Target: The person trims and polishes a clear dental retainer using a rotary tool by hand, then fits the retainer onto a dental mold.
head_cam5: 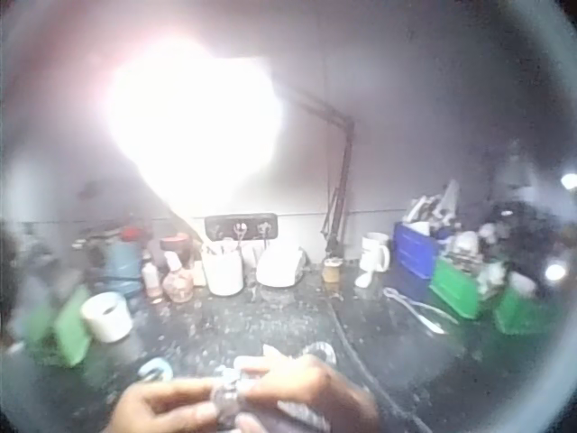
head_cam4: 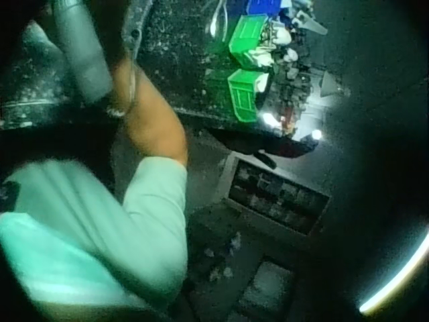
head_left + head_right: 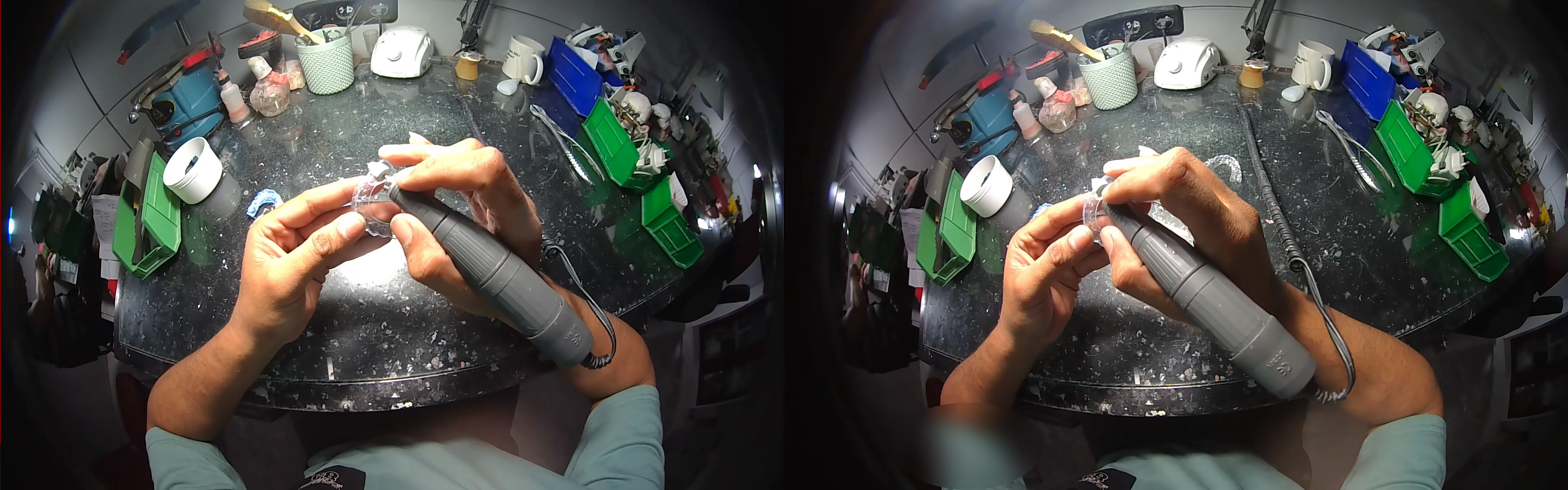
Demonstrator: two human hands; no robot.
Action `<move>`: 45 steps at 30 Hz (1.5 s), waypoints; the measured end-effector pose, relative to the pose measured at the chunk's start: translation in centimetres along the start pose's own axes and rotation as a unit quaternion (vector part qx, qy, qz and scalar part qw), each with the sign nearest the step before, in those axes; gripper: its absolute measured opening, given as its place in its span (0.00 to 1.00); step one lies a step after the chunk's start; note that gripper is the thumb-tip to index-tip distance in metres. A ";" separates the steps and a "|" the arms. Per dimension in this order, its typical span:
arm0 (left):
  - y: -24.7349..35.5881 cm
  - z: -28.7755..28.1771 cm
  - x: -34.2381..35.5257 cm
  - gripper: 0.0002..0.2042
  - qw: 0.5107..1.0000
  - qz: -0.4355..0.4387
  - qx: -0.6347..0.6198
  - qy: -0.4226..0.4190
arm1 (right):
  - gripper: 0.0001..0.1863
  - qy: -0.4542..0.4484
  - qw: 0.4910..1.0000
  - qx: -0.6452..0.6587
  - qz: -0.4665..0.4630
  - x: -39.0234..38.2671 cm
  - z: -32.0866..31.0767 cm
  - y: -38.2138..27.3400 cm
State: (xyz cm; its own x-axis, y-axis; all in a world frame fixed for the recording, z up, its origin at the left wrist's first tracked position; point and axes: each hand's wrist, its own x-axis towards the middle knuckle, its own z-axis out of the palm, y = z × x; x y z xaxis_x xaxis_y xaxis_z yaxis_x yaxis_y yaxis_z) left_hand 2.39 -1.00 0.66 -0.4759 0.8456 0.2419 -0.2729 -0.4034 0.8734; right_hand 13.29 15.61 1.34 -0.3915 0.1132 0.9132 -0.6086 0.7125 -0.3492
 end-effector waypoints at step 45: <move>0.5 0.5 -0.2 0.18 1.000 -0.001 0.025 0.006 | 0.16 0.013 0.999 0.049 0.014 -0.2 0.3 -0.2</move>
State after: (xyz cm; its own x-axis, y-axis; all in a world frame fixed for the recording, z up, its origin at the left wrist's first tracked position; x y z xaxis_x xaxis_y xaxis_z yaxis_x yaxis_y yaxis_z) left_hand 2.79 -1.21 1.22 -0.4851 0.8423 0.2349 -0.2322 -0.3831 0.8941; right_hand 13.26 15.25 1.15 -0.3912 0.1507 0.9079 -0.6629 0.6382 -0.3916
